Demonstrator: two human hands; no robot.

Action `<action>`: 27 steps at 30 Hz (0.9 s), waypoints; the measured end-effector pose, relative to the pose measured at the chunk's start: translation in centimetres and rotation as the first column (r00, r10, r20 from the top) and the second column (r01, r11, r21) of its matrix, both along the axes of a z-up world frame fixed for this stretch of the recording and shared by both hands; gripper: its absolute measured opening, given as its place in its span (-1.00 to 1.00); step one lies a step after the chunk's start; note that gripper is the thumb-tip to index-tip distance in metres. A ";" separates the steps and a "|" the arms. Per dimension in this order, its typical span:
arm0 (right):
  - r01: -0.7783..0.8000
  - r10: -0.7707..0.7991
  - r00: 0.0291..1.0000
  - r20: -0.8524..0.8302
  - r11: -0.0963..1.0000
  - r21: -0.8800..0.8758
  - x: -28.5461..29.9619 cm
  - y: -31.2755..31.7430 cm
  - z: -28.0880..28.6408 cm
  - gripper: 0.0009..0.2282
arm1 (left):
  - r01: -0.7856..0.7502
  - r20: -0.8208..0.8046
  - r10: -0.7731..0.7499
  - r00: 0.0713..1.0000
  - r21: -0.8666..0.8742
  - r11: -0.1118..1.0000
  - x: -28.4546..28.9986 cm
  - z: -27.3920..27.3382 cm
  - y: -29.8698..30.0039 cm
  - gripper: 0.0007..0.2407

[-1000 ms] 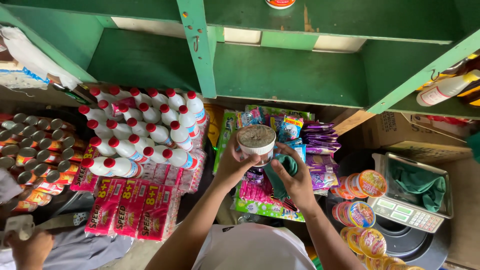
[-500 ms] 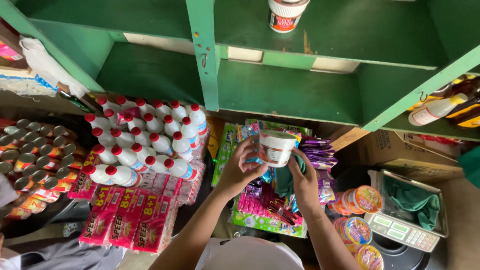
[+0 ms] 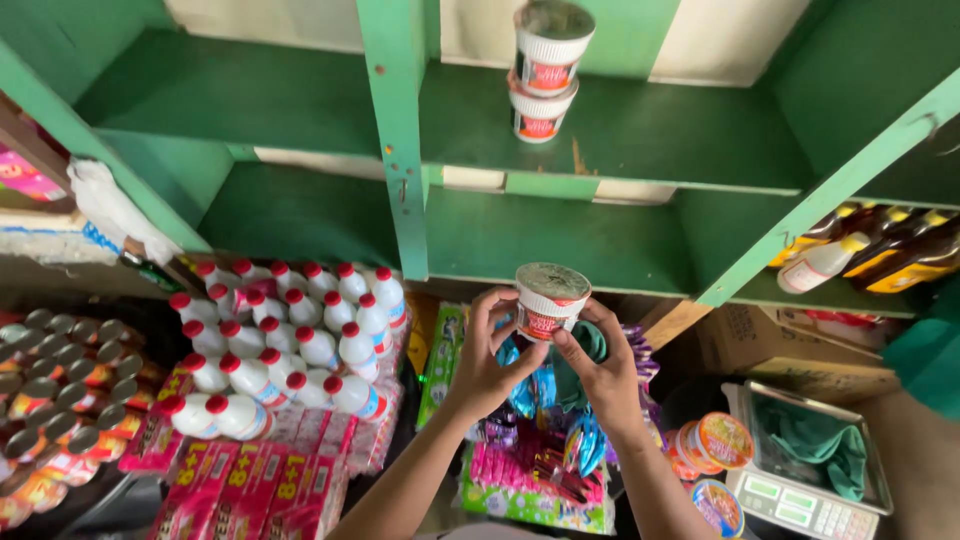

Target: Wiping down green wooden shelves and individual product containers using a cleaning cloth.

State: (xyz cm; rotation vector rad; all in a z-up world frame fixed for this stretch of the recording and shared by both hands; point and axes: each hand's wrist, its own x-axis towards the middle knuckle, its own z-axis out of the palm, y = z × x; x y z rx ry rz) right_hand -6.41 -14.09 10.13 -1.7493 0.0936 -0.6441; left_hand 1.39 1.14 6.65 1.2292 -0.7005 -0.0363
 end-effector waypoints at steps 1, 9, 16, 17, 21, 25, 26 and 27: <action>0.004 -0.004 1.000 0.019 1.000 -0.008 0.3 -0.1 1.0 -0.54 | 0.004 0.019 -0.004 1.000 -0.008 1.000 0.6 0.7 -0.1 -0.38; 0.052 -0.011 0.974 0.228 0.984 -0.172 5.7 -1.8 10.3 -0.52 | -0.042 0.348 0.051 0.936 -0.034 0.999 6.6 12.0 -1.4 -0.43; -0.002 0.082 0.937 0.340 0.974 -0.228 12.4 -3.6 18.8 -0.57 | -0.313 0.572 0.273 0.774 -0.029 0.949 13.8 19.7 -3.4 -0.40; -0.005 0.093 0.931 0.354 0.970 -0.243 13.5 -4.1 19.4 -0.56 | -0.337 0.570 0.291 0.768 -0.027 0.941 14.5 20.4 -3.7 -0.40; -0.001 0.086 0.930 0.357 0.973 -0.232 18.4 -5.7 20.7 -0.50 | -0.410 0.600 0.348 0.720 -0.037 0.911 18.2 22.6 -4.5 -0.39; 0.057 0.052 0.930 0.364 0.958 -0.281 21.5 -6.6 20.5 -0.52 | -0.405 0.614 0.358 0.703 -0.069 0.912 22.2 21.2 -6.1 -0.40; 0.063 0.044 0.934 0.355 0.957 -0.285 22.4 -6.9 20.3 -0.51 | -0.393 0.612 0.358 0.705 -0.082 0.916 23.2 21.0 -6.5 -0.40; 0.069 0.036 0.937 0.346 0.955 -0.288 23.4 -7.3 20.1 -0.49 | -0.381 0.609 0.357 0.708 -0.096 0.919 24.2 20.8 -6.8 -0.41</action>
